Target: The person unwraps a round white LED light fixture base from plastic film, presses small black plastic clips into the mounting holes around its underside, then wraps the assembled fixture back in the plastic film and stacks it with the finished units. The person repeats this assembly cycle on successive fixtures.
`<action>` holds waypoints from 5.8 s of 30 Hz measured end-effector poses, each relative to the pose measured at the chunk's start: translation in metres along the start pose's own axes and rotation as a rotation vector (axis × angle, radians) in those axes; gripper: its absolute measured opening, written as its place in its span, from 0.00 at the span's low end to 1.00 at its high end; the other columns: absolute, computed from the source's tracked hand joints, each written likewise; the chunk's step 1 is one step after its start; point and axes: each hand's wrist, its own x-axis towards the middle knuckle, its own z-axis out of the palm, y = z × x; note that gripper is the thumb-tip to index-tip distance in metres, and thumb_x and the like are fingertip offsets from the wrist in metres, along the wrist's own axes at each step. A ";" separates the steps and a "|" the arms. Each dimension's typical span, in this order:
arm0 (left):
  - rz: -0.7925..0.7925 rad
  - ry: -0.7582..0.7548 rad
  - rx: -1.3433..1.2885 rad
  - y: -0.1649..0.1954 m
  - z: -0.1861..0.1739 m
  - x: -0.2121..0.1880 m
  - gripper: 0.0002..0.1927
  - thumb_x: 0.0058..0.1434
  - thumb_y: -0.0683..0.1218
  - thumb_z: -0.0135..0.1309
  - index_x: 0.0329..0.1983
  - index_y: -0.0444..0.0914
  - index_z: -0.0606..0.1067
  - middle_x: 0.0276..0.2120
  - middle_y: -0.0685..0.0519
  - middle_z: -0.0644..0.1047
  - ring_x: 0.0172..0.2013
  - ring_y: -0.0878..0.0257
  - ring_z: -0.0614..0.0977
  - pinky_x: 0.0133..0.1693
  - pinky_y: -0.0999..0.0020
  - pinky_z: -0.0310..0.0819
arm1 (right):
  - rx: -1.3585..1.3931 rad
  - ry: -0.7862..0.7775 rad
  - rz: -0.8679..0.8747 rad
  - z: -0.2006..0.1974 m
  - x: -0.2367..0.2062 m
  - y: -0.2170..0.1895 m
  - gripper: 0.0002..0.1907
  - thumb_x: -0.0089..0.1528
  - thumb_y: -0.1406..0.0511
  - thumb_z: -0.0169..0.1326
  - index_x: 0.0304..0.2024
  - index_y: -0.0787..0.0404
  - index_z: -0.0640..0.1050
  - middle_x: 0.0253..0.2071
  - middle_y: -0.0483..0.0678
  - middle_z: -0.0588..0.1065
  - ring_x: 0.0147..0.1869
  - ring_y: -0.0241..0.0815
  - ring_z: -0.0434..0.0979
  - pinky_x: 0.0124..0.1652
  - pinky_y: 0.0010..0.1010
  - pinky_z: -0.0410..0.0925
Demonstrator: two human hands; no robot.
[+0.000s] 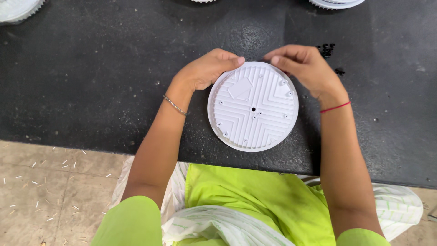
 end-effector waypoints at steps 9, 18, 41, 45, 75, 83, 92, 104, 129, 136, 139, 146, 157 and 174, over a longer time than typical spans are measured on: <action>0.133 0.313 -0.162 -0.014 -0.027 0.012 0.16 0.72 0.46 0.50 0.52 0.28 0.76 0.40 0.49 0.83 0.37 0.63 0.85 0.40 0.65 0.83 | -0.018 0.601 -0.259 -0.107 -0.023 0.027 0.08 0.73 0.71 0.55 0.53 0.65 0.82 0.45 0.45 0.81 0.43 0.30 0.79 0.43 0.21 0.75; -0.030 0.473 0.171 0.015 -0.024 -0.012 0.15 0.75 0.49 0.43 0.55 0.36 0.74 0.40 0.51 0.81 0.34 0.63 0.84 0.35 0.63 0.83 | -0.521 0.684 -0.059 -0.137 -0.021 0.073 0.07 0.66 0.71 0.60 0.46 0.63 0.85 0.35 0.46 0.81 0.36 0.33 0.82 0.38 0.26 0.76; -0.055 0.460 0.367 0.018 -0.005 -0.013 0.22 0.73 0.56 0.42 0.57 0.37 0.75 0.37 0.53 0.81 0.32 0.64 0.84 0.32 0.61 0.85 | -0.672 0.581 -0.061 -0.130 -0.027 0.070 0.14 0.57 0.78 0.63 0.44 0.62 0.85 0.40 0.50 0.83 0.44 0.38 0.84 0.46 0.28 0.75; -0.051 0.456 0.343 0.018 -0.004 -0.012 0.22 0.73 0.56 0.42 0.57 0.37 0.74 0.37 0.52 0.81 0.33 0.64 0.84 0.32 0.60 0.86 | -0.633 0.587 -0.049 -0.135 -0.035 0.066 0.16 0.57 0.76 0.64 0.47 0.61 0.85 0.42 0.50 0.83 0.46 0.38 0.84 0.47 0.27 0.75; 0.037 0.537 0.339 0.006 -0.006 -0.004 0.13 0.68 0.50 0.50 0.48 0.38 0.76 0.35 0.53 0.80 0.32 0.64 0.85 0.27 0.59 0.88 | -0.517 0.154 -0.393 0.032 -0.008 -0.014 0.12 0.62 0.74 0.63 0.48 0.61 0.83 0.50 0.49 0.78 0.52 0.41 0.81 0.51 0.30 0.75; 0.005 0.552 0.369 0.011 -0.002 -0.006 0.14 0.69 0.51 0.49 0.49 0.38 0.75 0.36 0.51 0.81 0.34 0.61 0.85 0.28 0.57 0.84 | -0.635 0.148 -0.302 0.046 -0.009 -0.026 0.12 0.59 0.71 0.64 0.46 0.60 0.84 0.49 0.49 0.79 0.48 0.44 0.81 0.47 0.33 0.73; 0.046 0.538 0.367 0.008 -0.003 -0.006 0.14 0.70 0.51 0.49 0.49 0.38 0.75 0.36 0.50 0.80 0.34 0.61 0.86 0.28 0.57 0.85 | -0.673 0.138 -0.321 0.045 -0.010 -0.024 0.12 0.59 0.71 0.64 0.45 0.60 0.84 0.50 0.49 0.79 0.50 0.46 0.81 0.48 0.34 0.73; -0.016 0.554 0.386 0.013 0.001 -0.008 0.15 0.69 0.53 0.48 0.49 0.39 0.75 0.37 0.51 0.81 0.35 0.61 0.86 0.29 0.57 0.84 | -0.658 0.130 -0.294 0.046 -0.012 -0.030 0.13 0.59 0.71 0.64 0.47 0.60 0.84 0.48 0.49 0.79 0.47 0.45 0.81 0.47 0.34 0.73; 0.003 0.545 0.379 0.013 0.000 -0.008 0.15 0.70 0.52 0.48 0.50 0.38 0.75 0.36 0.50 0.80 0.34 0.61 0.86 0.29 0.57 0.84 | -0.662 0.055 -0.336 0.033 -0.017 -0.035 0.10 0.62 0.74 0.60 0.45 0.62 0.84 0.46 0.49 0.81 0.46 0.43 0.84 0.47 0.30 0.77; 0.002 0.549 0.395 0.014 0.001 -0.009 0.15 0.70 0.52 0.47 0.50 0.38 0.75 0.37 0.49 0.81 0.36 0.60 0.87 0.29 0.57 0.85 | -0.692 0.051 -0.364 0.032 -0.016 -0.033 0.11 0.61 0.74 0.60 0.45 0.61 0.85 0.47 0.49 0.81 0.47 0.43 0.84 0.48 0.30 0.77; -0.003 0.548 0.397 0.014 0.001 -0.008 0.15 0.70 0.52 0.48 0.50 0.38 0.75 0.37 0.49 0.81 0.35 0.60 0.87 0.29 0.57 0.85 | -0.696 0.050 -0.365 0.032 -0.017 -0.033 0.11 0.61 0.74 0.61 0.45 0.61 0.85 0.47 0.50 0.81 0.46 0.44 0.84 0.47 0.31 0.77; 0.024 0.546 0.376 0.011 -0.001 -0.007 0.14 0.69 0.52 0.49 0.50 0.38 0.76 0.37 0.50 0.81 0.35 0.62 0.86 0.28 0.58 0.85 | -0.689 0.054 -0.349 0.032 -0.018 -0.034 0.10 0.62 0.74 0.60 0.46 0.61 0.84 0.45 0.50 0.81 0.45 0.44 0.84 0.46 0.31 0.76; 0.018 0.545 0.384 0.014 -0.001 -0.008 0.15 0.69 0.52 0.49 0.50 0.38 0.76 0.37 0.49 0.81 0.35 0.60 0.86 0.28 0.58 0.84 | -0.797 0.064 -0.396 0.035 -0.018 -0.033 0.11 0.61 0.72 0.61 0.46 0.59 0.85 0.45 0.49 0.80 0.43 0.46 0.82 0.43 0.34 0.73; 0.046 0.570 0.373 0.012 0.000 -0.007 0.13 0.69 0.50 0.49 0.48 0.38 0.76 0.38 0.50 0.81 0.35 0.62 0.86 0.28 0.59 0.85 | -1.119 0.174 -0.358 0.047 -0.019 -0.025 0.18 0.58 0.74 0.57 0.43 0.47 0.88 0.57 0.44 0.76 0.64 0.51 0.69 0.60 0.43 0.64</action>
